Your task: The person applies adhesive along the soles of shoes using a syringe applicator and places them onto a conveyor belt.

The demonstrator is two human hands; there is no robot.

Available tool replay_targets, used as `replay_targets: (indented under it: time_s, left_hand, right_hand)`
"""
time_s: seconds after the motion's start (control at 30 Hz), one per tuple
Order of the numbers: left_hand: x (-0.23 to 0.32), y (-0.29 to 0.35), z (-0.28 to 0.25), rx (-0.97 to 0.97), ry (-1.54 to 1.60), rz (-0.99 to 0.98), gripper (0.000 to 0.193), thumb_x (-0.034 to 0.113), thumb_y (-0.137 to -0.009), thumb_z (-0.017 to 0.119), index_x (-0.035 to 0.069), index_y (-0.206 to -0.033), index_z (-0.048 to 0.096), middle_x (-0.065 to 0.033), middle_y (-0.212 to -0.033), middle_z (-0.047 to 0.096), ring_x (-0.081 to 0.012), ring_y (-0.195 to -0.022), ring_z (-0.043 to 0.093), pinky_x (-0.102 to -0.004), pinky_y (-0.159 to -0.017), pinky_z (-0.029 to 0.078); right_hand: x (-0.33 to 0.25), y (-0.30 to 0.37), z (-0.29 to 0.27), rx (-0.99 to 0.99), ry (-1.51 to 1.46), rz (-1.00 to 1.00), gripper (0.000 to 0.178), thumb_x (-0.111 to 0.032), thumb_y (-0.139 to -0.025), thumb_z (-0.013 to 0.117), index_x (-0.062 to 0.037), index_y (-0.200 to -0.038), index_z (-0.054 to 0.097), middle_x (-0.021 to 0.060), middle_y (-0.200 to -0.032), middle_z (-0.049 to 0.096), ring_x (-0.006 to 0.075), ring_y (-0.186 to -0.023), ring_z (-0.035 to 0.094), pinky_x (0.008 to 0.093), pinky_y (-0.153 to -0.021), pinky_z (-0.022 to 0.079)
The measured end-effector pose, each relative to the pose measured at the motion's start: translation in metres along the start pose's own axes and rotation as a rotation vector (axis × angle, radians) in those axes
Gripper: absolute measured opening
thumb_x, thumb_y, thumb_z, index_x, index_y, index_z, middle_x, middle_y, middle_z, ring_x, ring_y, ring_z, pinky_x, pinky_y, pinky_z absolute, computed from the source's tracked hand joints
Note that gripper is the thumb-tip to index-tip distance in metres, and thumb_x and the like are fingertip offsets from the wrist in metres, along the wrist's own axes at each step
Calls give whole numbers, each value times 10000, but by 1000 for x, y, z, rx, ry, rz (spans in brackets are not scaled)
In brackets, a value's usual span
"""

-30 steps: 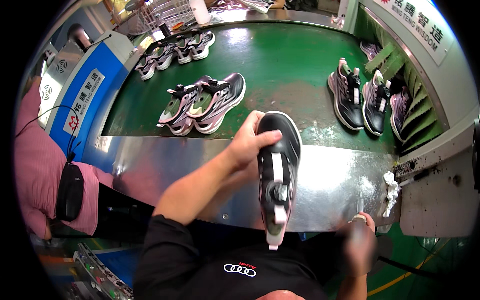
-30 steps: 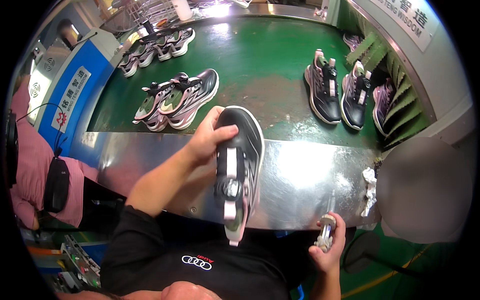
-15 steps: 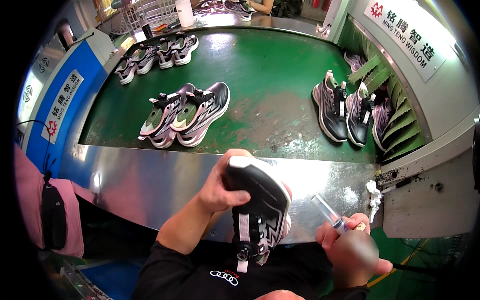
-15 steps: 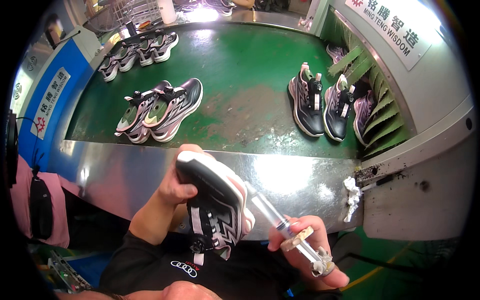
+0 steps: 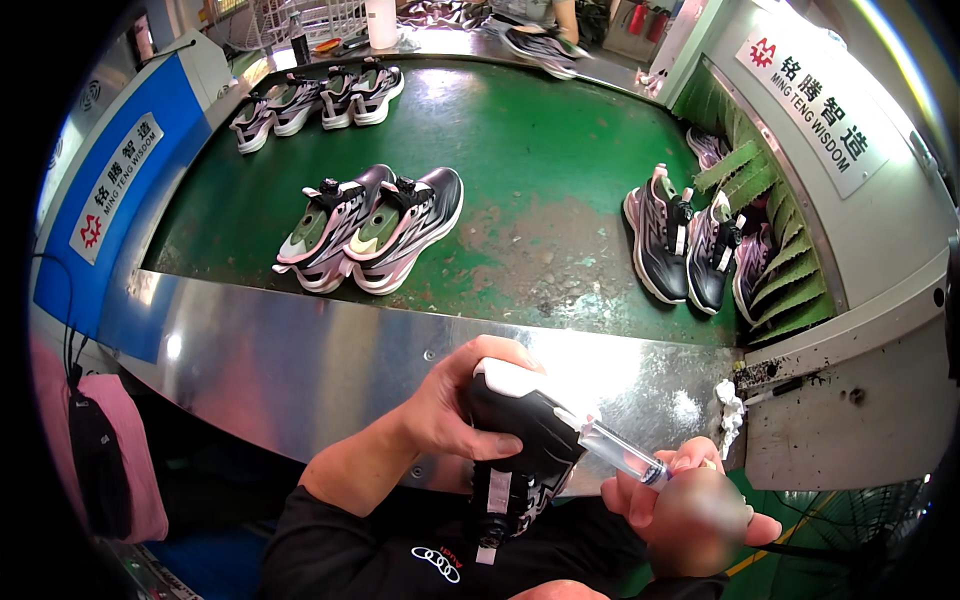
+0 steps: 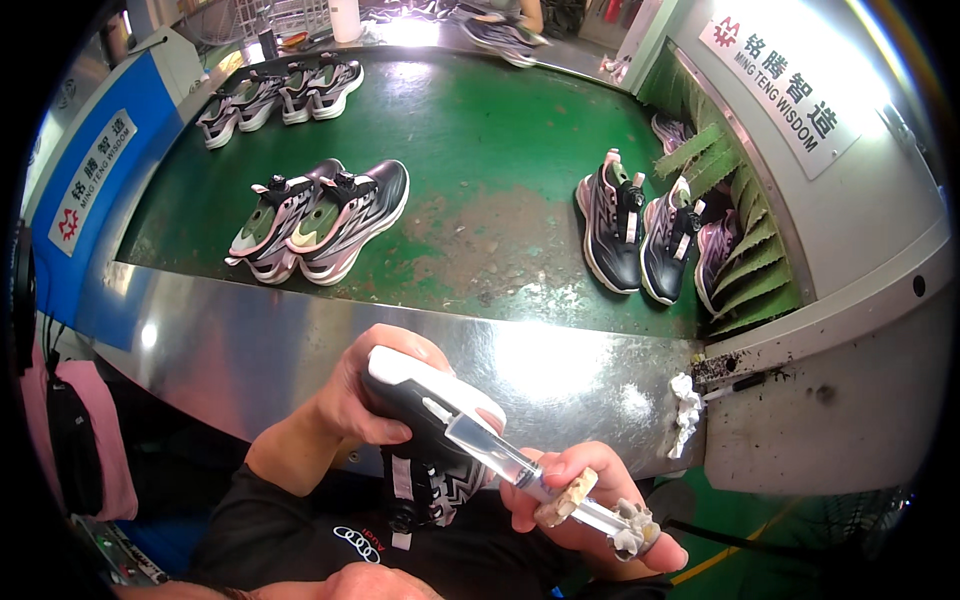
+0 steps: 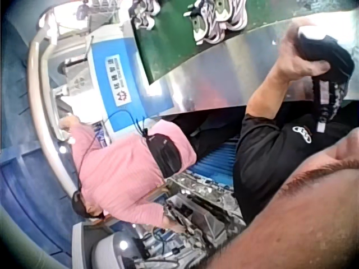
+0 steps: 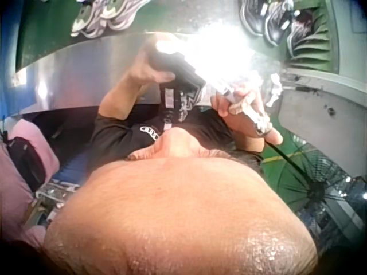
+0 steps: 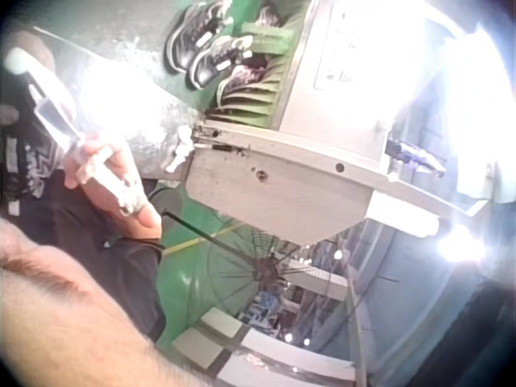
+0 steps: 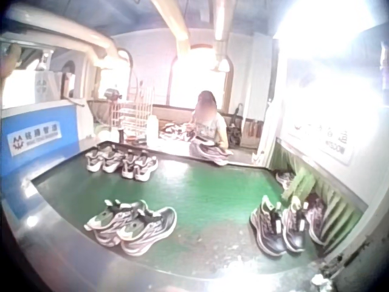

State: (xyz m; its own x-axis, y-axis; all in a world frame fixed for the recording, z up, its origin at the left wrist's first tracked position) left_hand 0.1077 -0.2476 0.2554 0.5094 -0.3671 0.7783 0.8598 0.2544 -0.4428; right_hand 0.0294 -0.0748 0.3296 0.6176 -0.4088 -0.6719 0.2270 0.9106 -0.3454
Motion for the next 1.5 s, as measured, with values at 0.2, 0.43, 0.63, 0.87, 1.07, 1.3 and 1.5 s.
replay_targets:
  time_s: [0.2,0.43,0.63,0.87,1.07,1.3,1.5]
  left_hand:
    - [3,2,4,-12,-15,-2,620,-26,-640,768,51,-1177,468,-98,-1110,547,-185,-1068,514,-337,-921,404]
    - [3,5,1,-1,-28,6,619,-19,-646,770,49,-1180,464,-95,-1110,546,-179,-1056,521,-330,-909,416]
    - [3,5,-3,27,-21,-10,621,-22,-640,765,41,-1179,462,-95,-1105,550,-176,-1045,531,-325,-904,421]
    - [2,2,-8,79,39,-5,622,-44,-617,749,29,-1168,471,-105,-1097,558,-187,-1052,542,-341,-910,434]
    - [-2,1,-17,166,23,-42,676,87,-624,773,63,-1197,414,-197,-1058,563,-267,-967,588,-367,-824,488]
    - [-8,5,-33,256,67,-117,681,100,-635,768,32,-1213,415,-101,-1089,550,-205,-1025,548,-331,-890,447]
    - [-15,2,-42,301,120,-186,645,179,-656,750,12,-1195,438,-158,-1072,559,-255,-981,575,-370,-855,474]
  right_hand:
    - [5,-2,-4,119,82,73,845,-695,-648,674,-70,-1178,470,212,-829,597,210,-656,443,343,-623,309]
    - [7,0,1,98,100,56,833,-654,-659,700,-57,-1190,462,210,-903,599,243,-768,525,335,-636,305]
    - [7,2,-2,75,102,22,816,-628,-663,717,-48,-1181,467,206,-929,598,256,-811,535,344,-653,319]
    - [9,13,-11,72,91,17,830,-612,-650,741,-24,-1170,470,211,-924,601,310,-973,523,421,-941,373]
    - [16,19,-19,-34,51,-40,949,-608,-641,754,30,-1252,406,182,-1020,503,238,-986,490,321,-845,346]
    - [27,30,-31,19,-11,-68,975,-553,-626,795,47,-1277,386,150,-1062,474,231,-1010,493,312,-865,373]
    - [34,38,-45,22,46,-53,980,-571,-622,788,40,-1275,388,130,-1053,491,220,-997,489,335,-863,371]
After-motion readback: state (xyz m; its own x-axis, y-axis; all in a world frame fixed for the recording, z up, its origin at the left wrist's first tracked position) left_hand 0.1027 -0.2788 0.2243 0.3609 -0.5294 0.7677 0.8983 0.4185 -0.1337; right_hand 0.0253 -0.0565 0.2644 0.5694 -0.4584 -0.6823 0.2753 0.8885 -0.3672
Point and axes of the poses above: each hand's wrist, its own y-axis away from the middle knuckle, its own z-axis out of the palm, x = y × z, the point moved 6 cm from there along -y, towards the middle knuckle
